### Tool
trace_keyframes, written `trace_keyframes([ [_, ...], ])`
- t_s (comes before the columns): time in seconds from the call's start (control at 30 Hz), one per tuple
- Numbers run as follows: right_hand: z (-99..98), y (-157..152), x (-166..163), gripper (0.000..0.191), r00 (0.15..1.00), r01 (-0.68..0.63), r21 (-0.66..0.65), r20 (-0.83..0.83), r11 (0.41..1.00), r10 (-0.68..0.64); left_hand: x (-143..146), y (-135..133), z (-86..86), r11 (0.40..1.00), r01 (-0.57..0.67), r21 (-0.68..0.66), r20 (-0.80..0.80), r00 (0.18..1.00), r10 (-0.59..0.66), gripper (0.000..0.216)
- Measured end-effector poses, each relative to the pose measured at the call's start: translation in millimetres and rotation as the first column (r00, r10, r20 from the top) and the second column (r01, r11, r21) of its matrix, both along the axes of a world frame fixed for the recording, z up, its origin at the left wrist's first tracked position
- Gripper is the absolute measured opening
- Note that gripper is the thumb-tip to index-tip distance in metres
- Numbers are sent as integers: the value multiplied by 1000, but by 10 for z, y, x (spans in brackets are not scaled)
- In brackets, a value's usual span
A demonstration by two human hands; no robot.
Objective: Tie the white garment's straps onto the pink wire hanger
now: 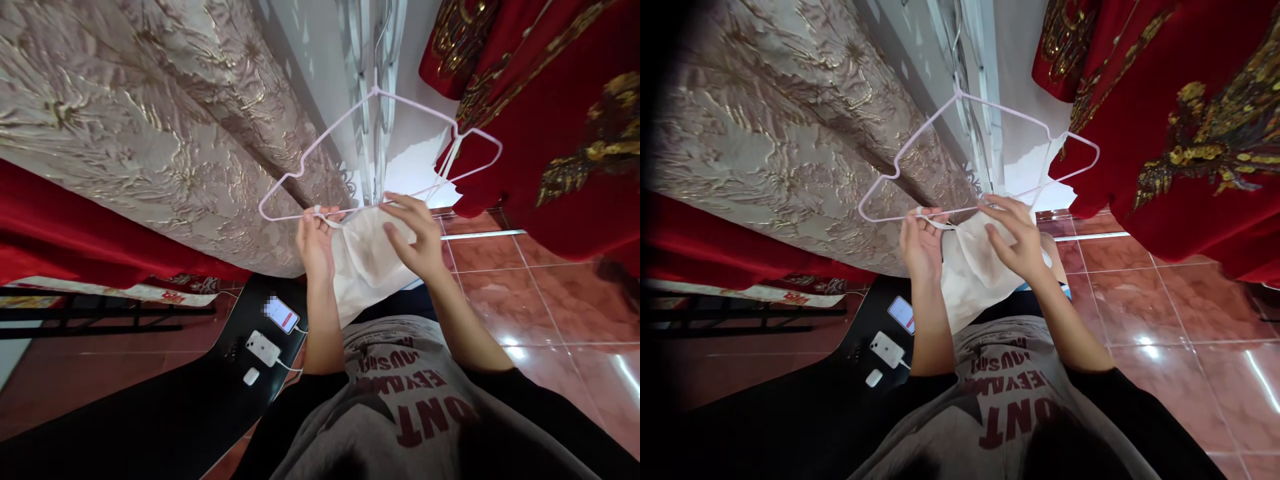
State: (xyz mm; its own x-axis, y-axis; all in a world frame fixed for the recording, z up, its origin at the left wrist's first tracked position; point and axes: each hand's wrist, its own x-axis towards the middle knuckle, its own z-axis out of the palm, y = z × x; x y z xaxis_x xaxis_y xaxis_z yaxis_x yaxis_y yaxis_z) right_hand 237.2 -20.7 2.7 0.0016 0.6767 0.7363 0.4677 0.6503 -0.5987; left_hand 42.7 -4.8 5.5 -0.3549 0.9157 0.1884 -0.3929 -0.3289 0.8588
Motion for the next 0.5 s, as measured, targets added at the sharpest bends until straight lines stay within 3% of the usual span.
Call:
trace_keyframes([
  [0.07, -89, -33, 59, 33, 950, 195, -19, -245, 981, -194, 4, 50, 13, 998, -51, 33, -6, 999, 51, 50],
  [0.13, -169, -35, 129, 36, 873, 226, -149, -408, 963, -268, -24, 94, 22, 995, -76, 60, -8, 997, 77, 50],
  [0.2, -201, -15, 184, 34, 863, 102, -282, -452, 954, -226, -38, 116, 22, 993, -82, 85, 1, 997, 82, 50],
  [0.3, -130, -2, 229, 28, 870, -32, -351, -470, 936, -147, -11, 118, 12, 988, -96, 122, 40, 995, 92, 50],
  [0.5, 251, -46, 334, 18, 895, -297, -438, -438, 848, 87, -47, 166, 32, 979, -120, 165, 64, 992, 111, 53],
])
